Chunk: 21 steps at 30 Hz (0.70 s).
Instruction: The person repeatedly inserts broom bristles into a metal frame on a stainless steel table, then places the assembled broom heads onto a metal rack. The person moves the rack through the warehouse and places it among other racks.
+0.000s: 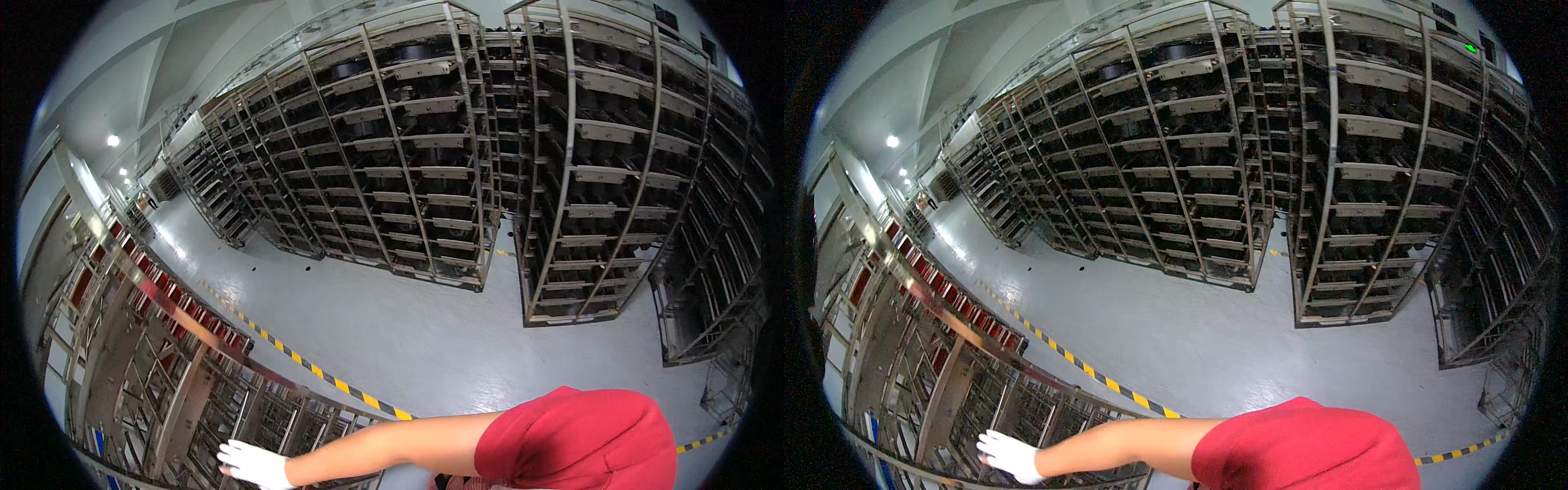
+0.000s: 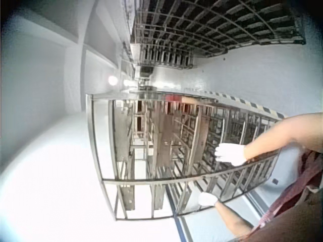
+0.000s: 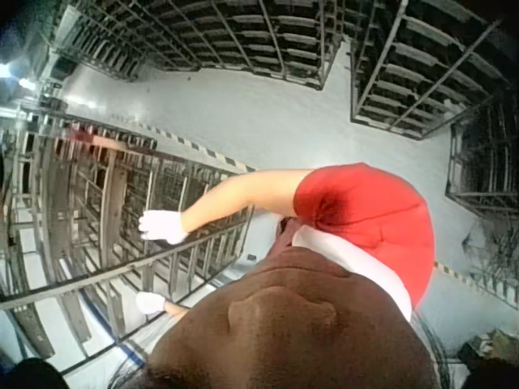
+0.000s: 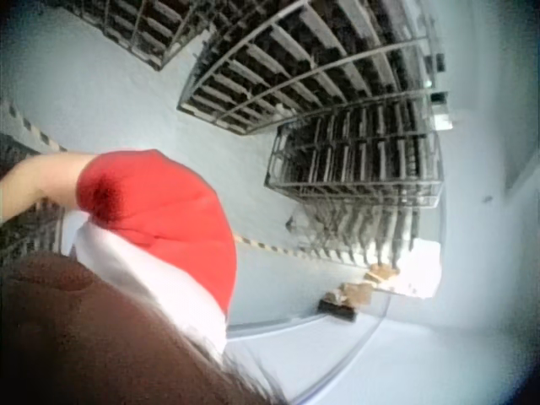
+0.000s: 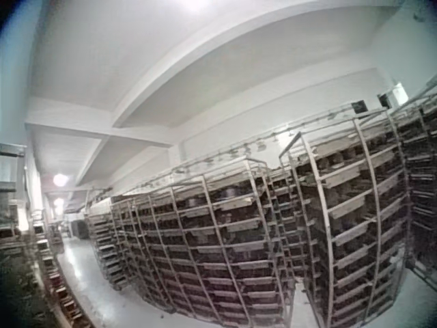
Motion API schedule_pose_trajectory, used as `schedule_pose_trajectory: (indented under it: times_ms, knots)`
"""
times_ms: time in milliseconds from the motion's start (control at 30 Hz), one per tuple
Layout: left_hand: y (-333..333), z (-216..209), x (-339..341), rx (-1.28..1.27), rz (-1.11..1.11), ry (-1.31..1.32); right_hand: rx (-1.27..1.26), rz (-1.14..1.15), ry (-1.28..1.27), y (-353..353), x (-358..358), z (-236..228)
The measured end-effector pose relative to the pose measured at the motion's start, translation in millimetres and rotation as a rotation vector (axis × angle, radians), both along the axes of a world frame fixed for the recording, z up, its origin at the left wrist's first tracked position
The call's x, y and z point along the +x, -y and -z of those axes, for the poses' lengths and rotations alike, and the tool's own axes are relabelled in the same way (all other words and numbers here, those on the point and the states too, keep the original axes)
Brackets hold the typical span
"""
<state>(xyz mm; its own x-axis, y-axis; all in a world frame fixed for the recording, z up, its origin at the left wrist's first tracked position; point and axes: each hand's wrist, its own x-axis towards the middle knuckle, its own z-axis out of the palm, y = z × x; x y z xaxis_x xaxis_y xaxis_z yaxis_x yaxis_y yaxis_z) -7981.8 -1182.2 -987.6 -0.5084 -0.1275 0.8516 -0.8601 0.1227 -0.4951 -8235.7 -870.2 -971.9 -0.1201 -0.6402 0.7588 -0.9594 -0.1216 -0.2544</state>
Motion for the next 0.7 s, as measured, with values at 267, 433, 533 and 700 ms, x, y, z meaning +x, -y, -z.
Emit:
schedule_pose_trajectory:
  times_ms: [267,433,533,700]
  knots:
    - [68.9,19.8,-119.5,0.046,0.203,-0.657,1.081,-0.166,0.397,-147.8,-170.7,246.2]
    - [56.3,87.1,-227.2,0.673,0.126,-0.426,1.395,0.544,0.831,-407.3,-281.4,455.3]
    - [18.6,157.6,-304.0,2.064,-0.079,-0.480,1.502,0.711,0.817,-537.0,-296.8,499.0]
    - [-55.7,279.9,-389.1,2.550,-0.311,-1.152,1.618,0.572,0.765,-619.0,-313.4,497.8]
